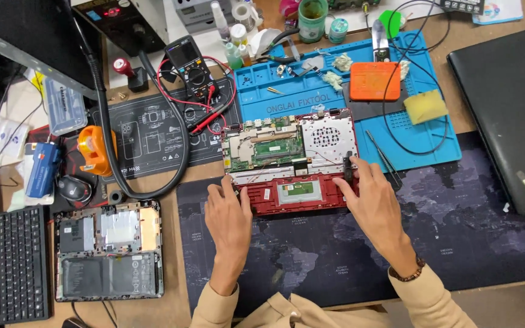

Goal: Reassembling a laptop by connecting internal cables and screwing components into place on a motherboard.

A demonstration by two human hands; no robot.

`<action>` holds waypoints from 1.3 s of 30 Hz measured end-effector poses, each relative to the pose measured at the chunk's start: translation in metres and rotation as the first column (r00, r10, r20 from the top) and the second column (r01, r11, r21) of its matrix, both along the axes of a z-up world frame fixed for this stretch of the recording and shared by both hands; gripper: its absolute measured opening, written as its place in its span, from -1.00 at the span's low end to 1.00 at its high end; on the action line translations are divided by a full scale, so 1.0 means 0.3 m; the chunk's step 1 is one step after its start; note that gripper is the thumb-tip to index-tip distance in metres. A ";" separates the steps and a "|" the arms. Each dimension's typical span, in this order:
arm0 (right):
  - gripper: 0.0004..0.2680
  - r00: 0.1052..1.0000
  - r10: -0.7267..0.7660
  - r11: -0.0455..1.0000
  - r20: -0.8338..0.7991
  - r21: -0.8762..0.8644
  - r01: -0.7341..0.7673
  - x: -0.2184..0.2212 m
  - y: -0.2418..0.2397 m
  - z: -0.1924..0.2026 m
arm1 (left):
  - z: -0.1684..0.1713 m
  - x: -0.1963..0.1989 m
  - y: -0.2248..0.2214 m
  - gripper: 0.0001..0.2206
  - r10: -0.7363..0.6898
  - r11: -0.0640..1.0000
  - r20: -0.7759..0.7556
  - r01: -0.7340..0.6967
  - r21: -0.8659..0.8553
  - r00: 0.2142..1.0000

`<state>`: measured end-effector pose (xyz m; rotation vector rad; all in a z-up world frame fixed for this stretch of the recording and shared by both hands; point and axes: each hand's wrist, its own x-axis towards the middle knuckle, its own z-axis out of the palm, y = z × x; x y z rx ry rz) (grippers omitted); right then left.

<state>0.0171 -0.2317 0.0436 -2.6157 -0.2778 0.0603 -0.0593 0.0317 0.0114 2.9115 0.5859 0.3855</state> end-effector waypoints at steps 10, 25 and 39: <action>-0.71 1.000 -0.023 0.993 -0.009 0.114 0.024 -0.009 0.031 0.060 | 0.097 0.019 -0.030 -0.60 -0.020 0.973 -0.021 0.014 -0.231 1.000; -0.84 0.932 0.289 0.739 -0.219 0.670 -0.071 -0.089 0.435 0.091 | 0.069 0.000 0.106 -0.59 0.097 0.162 0.245 0.227 -0.960 0.965; -0.88 0.914 0.356 0.773 -0.195 0.611 -0.171 -0.080 0.509 0.087 | 0.060 -0.028 0.152 -0.60 0.132 0.054 0.251 0.246 -0.968 0.959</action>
